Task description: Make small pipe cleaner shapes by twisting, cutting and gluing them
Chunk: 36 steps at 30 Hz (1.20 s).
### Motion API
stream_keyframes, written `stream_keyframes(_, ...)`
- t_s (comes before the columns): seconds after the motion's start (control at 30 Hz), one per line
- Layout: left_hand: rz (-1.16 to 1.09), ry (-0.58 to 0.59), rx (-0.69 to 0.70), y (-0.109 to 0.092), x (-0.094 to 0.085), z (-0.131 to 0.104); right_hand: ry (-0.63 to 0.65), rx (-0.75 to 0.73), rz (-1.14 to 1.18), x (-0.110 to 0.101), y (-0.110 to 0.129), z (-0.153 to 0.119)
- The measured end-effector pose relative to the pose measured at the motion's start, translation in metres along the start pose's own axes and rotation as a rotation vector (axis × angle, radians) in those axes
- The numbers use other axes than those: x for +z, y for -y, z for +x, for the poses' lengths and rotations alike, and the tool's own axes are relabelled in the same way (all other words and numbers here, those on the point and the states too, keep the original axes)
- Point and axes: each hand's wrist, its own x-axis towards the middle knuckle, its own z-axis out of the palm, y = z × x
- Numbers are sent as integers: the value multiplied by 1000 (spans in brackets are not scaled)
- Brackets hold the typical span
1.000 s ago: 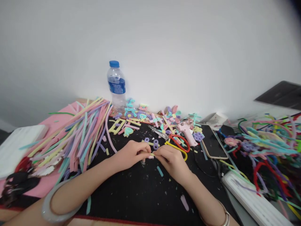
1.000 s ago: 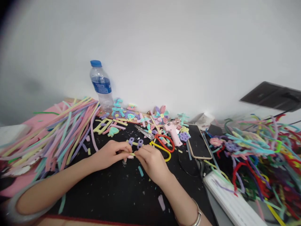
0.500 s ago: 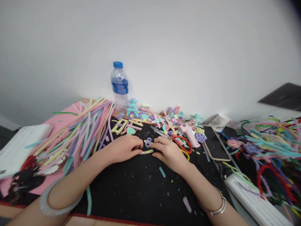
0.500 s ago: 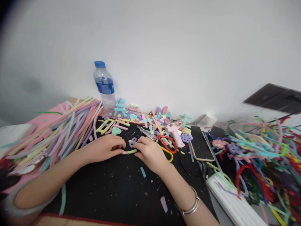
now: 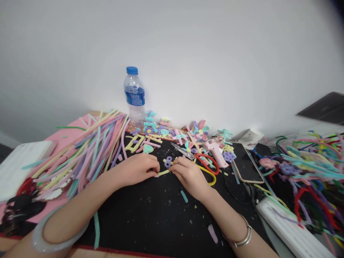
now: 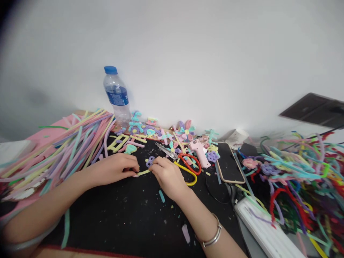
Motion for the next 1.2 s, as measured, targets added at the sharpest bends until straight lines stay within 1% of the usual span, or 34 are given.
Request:
stream_keyframes(0.13, 26, -31, -6, -2, -1, 0, -27, -57, -76, 5, 3, 0)
stream_keyframes(0.3, 32, -45, 21, -2, 3, 2, -5, -107, -129, 6, 4, 0)
stream_keyframes(0.47, 1, -50, -1, -1, 5, 3, -37, -72, -54, 5, 4, -2)
stream_keyframes(0.6, 10, -33, -1, -2, 5, 3, -18, -30, -64, 6, 5, -1)
stream_keyframes(0.7, 21, -50, -35, -3, 5, 3, -31, -31, -60, 7, 6, 0)
stream_keyframes(0.77, 20, -65, -45, -3, 5, 3, -57, -40, -34, 6, 7, -1)
stream_keyframes(0.93, -23, -74, 18, -5, 6, 4, -110, -34, 84, 6, 6, -4)
stream_keyframes(1.2, -73, -91, 19, -7, 11, 4, -175, 51, 279, 10, 5, -7)
